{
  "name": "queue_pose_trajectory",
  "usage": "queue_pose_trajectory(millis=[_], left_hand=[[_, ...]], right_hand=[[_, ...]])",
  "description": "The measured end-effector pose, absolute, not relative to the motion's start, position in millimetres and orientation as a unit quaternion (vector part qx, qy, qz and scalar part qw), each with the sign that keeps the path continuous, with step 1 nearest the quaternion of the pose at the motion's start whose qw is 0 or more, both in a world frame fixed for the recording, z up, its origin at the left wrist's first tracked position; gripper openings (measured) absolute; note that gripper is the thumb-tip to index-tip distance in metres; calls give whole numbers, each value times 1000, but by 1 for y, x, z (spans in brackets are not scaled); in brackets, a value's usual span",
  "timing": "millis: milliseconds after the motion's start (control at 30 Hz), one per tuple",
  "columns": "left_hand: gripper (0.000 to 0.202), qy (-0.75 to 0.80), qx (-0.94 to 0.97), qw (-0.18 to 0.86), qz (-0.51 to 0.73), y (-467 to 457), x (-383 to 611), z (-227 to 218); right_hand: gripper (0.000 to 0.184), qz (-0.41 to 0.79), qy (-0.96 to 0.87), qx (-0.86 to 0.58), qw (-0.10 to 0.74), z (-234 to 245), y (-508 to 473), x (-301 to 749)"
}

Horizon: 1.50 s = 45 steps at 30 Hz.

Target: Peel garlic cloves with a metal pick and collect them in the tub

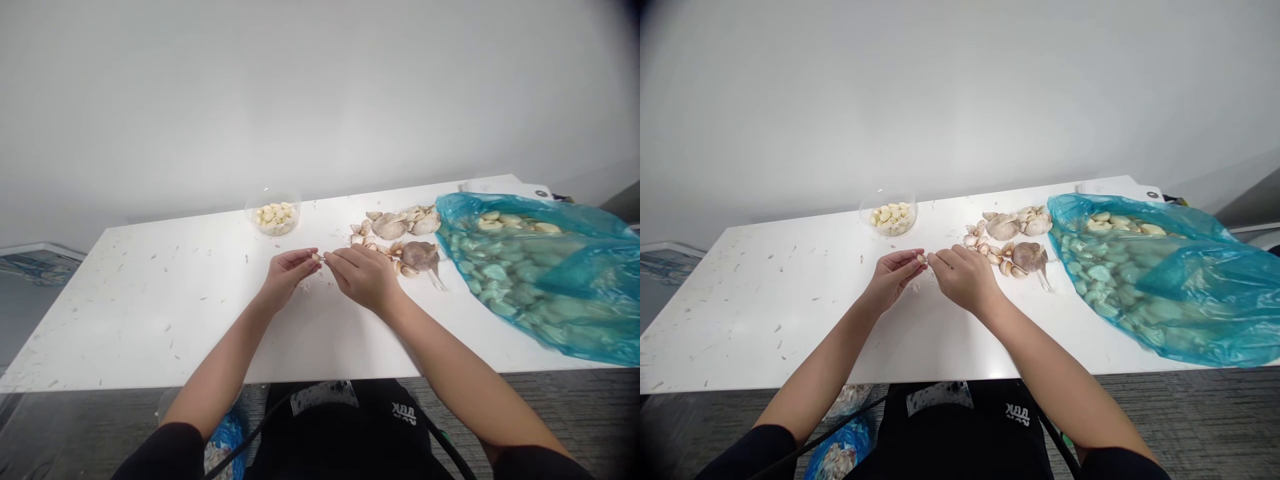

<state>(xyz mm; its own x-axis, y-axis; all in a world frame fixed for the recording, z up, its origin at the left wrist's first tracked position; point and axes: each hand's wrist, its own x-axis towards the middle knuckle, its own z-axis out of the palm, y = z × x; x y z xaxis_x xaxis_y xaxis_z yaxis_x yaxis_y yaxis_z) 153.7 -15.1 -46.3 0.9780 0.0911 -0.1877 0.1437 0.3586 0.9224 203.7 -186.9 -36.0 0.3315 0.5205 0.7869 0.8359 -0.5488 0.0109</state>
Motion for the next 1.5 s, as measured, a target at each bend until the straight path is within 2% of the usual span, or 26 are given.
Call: queue_pose_trajectory(millis=[733, 1267, 1500], left_hand=[[28, 88, 575, 813, 0, -15, 154, -49], [28, 46, 638, 768, 33, -14, 154, -52], [37, 49, 620, 782, 37, -16, 154, -50]], right_hand=[[12, -402, -424, -785, 206, -35, -186, 204], [13, -410, -426, -790, 166, -36, -188, 205], [11, -409, -415, -790, 189, -33, -188, 205]])
